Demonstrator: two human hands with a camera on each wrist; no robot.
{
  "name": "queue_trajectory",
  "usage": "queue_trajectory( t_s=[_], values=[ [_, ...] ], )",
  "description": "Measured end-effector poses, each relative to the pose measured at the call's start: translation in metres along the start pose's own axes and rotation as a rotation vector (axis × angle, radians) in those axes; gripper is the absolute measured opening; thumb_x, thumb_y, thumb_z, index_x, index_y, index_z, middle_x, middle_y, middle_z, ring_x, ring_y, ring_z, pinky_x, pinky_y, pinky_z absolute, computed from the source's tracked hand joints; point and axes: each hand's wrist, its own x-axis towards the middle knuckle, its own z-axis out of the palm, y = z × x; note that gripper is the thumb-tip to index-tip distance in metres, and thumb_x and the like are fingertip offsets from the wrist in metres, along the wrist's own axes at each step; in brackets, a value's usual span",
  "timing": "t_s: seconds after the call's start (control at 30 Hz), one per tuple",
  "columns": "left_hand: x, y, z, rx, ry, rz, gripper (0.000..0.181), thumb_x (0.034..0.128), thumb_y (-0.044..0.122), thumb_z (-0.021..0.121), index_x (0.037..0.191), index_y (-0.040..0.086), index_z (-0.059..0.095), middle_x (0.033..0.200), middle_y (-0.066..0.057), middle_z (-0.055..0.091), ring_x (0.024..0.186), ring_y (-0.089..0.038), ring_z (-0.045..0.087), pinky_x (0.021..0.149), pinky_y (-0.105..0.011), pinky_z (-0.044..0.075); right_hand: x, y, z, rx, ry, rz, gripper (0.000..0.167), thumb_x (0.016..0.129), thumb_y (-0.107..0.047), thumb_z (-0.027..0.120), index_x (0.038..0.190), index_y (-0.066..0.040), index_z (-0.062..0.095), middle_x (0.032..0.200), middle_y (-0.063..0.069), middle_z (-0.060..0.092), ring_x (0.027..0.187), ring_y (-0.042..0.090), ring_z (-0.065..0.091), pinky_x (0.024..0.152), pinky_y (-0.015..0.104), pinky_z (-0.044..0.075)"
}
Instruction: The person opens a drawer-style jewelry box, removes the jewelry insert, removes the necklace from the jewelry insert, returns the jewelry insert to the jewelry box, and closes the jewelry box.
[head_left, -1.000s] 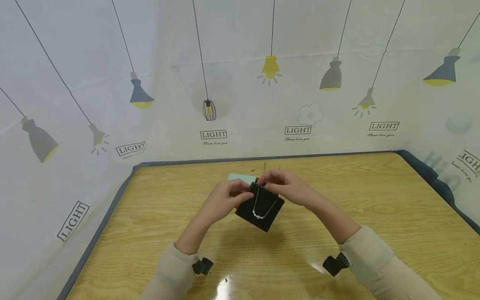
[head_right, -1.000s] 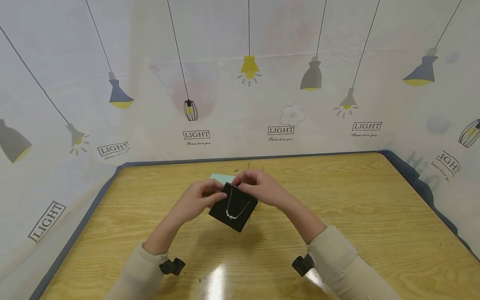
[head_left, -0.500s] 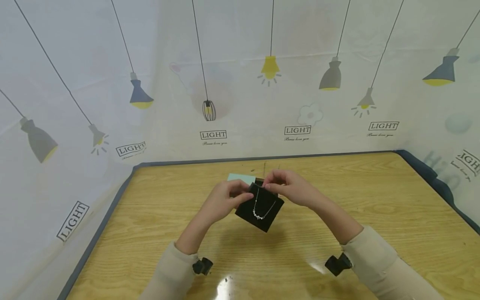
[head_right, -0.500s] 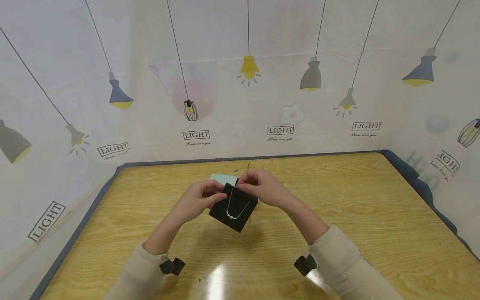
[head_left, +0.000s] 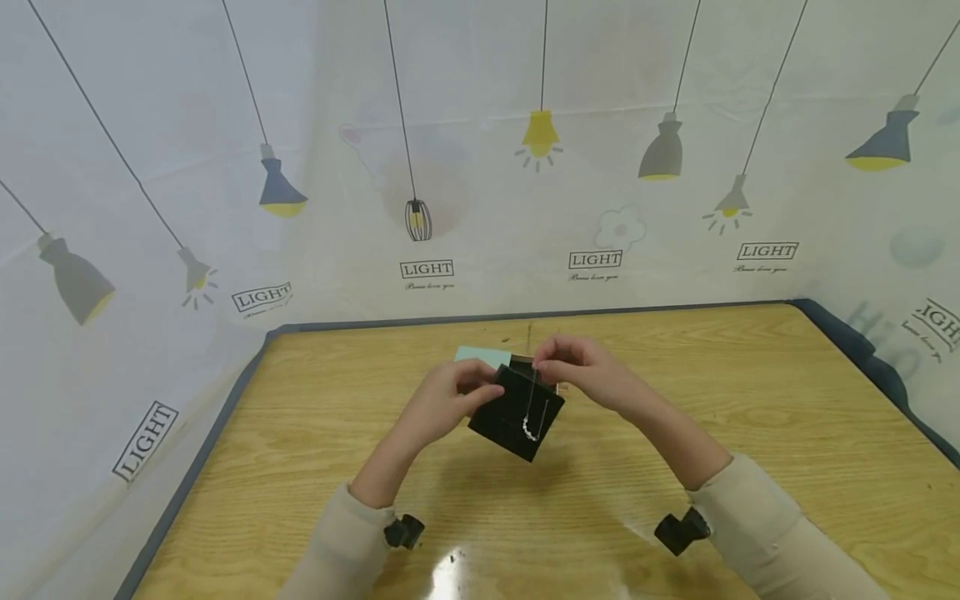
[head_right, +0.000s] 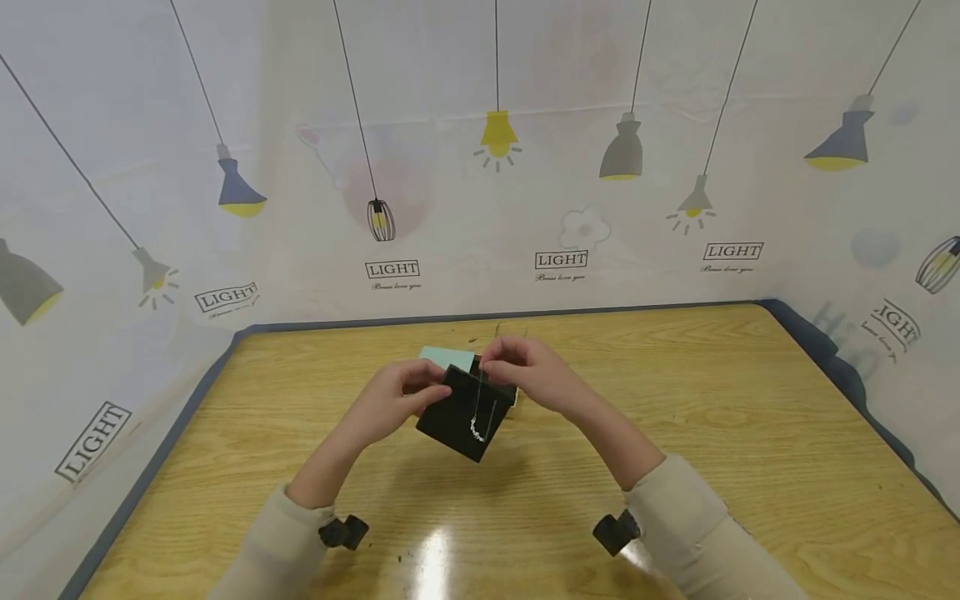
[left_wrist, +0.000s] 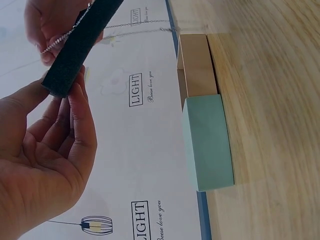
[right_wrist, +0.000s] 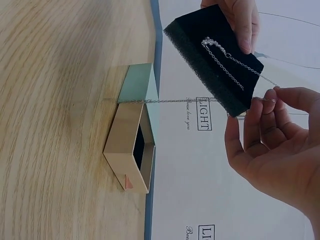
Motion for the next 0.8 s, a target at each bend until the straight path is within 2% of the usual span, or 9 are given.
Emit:
queue_trajectory(
  t_s=[0.27, 0.8],
  values=[
    [-0.0015, 0.0012, -0.0005, -0.006, 0.012, -0.008, 0.019, 0.0963, 0.023, 0.067, 0.11, 0.01, 0.07, 0.082, -0.004, 0.069, 0.06, -0.01, 0.051, 0.055, -0.023, 0.046, -0.0009, 0.0052, -0.0027, -0.007, -0.008, -0.024, 0.017, 0.102, -0.009, 0.051, 0.104, 0.005, 0.059, 0.094, 0.005, 0.062, 0.085, 0.015, 0.061, 0.079, 0.025, 0.055],
    [-0.005, 0.0035, -0.0038, -0.03, 0.022, -0.027, 0.019, 0.0966, 0.023, 0.067, 0.11, 0.01, 0.07, 0.084, -0.005, 0.069, 0.063, -0.014, 0.054, 0.056, -0.023, 0.045, -0.005, 0.0099, -0.0057, -0.017, -0.052, -0.029, 0.011, 0.099, -0.008, 0.059, 0.1, 0.002, 0.064, 0.082, -0.001, 0.059, 0.069, 0.011, 0.051, 0.062, 0.022, 0.046]
  ],
)
